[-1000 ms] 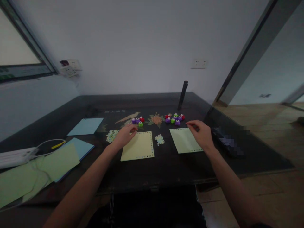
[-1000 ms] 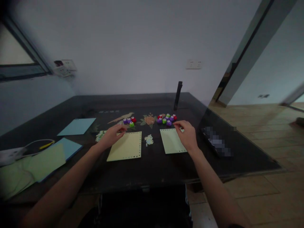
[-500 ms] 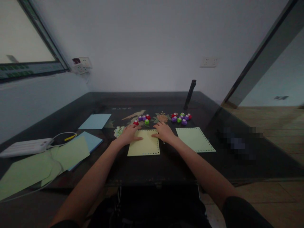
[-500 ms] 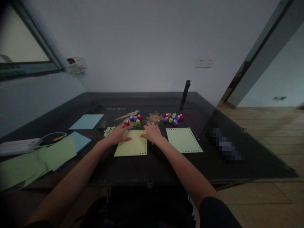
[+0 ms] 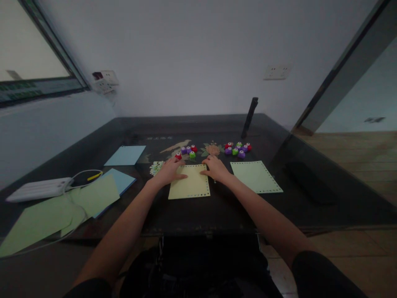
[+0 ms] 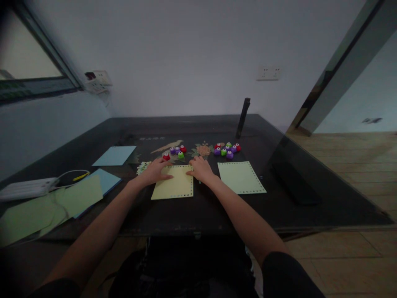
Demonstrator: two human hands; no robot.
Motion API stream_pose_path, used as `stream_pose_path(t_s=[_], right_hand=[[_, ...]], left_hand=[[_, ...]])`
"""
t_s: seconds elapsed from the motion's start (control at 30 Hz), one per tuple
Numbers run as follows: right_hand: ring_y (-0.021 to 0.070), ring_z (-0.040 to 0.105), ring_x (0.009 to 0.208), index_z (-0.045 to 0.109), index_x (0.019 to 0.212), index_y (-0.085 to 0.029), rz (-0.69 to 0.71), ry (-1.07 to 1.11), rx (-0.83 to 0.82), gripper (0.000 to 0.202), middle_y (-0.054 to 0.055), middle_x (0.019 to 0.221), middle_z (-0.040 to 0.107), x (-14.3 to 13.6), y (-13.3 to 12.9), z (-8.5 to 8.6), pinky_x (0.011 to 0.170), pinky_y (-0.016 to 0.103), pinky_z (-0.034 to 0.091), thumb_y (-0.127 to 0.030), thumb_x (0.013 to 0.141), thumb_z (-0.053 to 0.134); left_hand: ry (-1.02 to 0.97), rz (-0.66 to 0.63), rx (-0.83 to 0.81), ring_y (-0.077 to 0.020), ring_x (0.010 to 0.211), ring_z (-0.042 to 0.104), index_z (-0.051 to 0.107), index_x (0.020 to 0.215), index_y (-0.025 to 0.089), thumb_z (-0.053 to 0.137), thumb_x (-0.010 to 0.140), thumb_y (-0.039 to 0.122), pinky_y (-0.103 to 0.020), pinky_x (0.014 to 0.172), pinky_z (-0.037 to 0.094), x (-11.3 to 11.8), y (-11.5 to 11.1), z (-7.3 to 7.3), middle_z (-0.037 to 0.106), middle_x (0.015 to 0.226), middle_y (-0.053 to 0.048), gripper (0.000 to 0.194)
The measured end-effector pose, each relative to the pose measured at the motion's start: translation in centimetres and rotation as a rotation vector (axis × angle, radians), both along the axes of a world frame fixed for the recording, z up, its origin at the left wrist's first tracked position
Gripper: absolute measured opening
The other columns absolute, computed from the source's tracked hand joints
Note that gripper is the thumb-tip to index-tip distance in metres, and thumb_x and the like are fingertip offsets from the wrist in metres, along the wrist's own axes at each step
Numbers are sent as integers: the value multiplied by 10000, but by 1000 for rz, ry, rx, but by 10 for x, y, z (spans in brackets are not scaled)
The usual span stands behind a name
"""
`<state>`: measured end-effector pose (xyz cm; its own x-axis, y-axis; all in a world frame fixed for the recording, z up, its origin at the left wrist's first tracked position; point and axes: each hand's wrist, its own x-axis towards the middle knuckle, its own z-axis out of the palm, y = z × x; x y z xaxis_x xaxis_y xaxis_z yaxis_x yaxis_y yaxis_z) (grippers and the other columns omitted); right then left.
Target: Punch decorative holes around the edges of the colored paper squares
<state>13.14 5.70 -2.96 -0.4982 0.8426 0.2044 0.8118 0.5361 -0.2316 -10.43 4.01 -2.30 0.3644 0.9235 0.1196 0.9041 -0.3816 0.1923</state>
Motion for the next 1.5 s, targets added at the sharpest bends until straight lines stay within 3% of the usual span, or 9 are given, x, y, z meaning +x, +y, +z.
stream_pose_path(t_s=[0.27, 0.53, 0.73, 1.03, 1.27, 1.4, 1.5], right_hand=[[243, 513, 999, 556, 999, -195, -21, 68, 19, 351, 87, 1058, 558, -1, -3, 1, 797, 337, 390, -308, 703, 705], [179, 528, 821, 519, 891, -190, -3, 240, -39, 240, 40, 890, 583, -4, -3, -2, 700, 279, 372, -190, 694, 655], [137, 522, 657, 520, 800, -183, 25, 563, -165, 107, -4, 733, 569, -4, 0, -2, 619, 255, 381, -158, 709, 570], [95, 460, 483, 513, 810, -190, -29, 1010, -529, 153, -56, 574, 510, -2, 10, -2, 478, 222, 348, -180, 690, 606], [108, 520, 534, 548, 807, -198, -76, 1243, -528, 215, -37, 622, 574, 6, 15, 7, 505, 234, 402, -226, 641, 681], [118, 553, 595, 560, 792, -191, -89, 1338, -485, 243, -22, 674, 609, 14, 19, 13, 572, 252, 435, -265, 612, 704], [124, 561, 597, 566, 781, -186, -104, 1356, -490, 253, -13, 678, 624, 18, 20, 16, 601, 270, 444, -295, 606, 712]], left_hand=[[26, 6, 15, -302, 1106, 481, 559, 1104, 225, 650, 695, 483, -425, 912, 380, 2, -1, 0, 521, 1187, -114, 492], [-50, -32, 9, -274, 1024, 527, 496, 1062, 160, 677, 667, 392, -391, 871, 407, 7, -3, 7, 553, 1123, -121, 493], [-133, -27, -26, -246, 978, 556, 492, 1072, 170, 650, 689, 311, -361, 845, 421, 5, -2, 9, 593, 1053, -95, 437], [-536, 101, -48, -233, 930, 586, 545, 1115, 179, 655, 690, 321, -368, 809, 437, -2, 0, 22, 627, 1040, -88, 461], [-1171, 143, -425, -222, 831, 628, 567, 1092, 177, 700, 683, 323, -340, 682, 490, 1, 0, 18, 652, 1010, -115, 454], [-1230, 117, -697, -204, 823, 633, 627, 1016, 164, 689, 706, 354, -319, 683, 493, 5, -4, 14, 663, 982, -107, 370], [-1198, 63, -805, -211, 798, 629, 653, 961, 137, 692, 707, 327, -303, 642, 486, 11, -11, 13, 671, 872, -112, 320]])
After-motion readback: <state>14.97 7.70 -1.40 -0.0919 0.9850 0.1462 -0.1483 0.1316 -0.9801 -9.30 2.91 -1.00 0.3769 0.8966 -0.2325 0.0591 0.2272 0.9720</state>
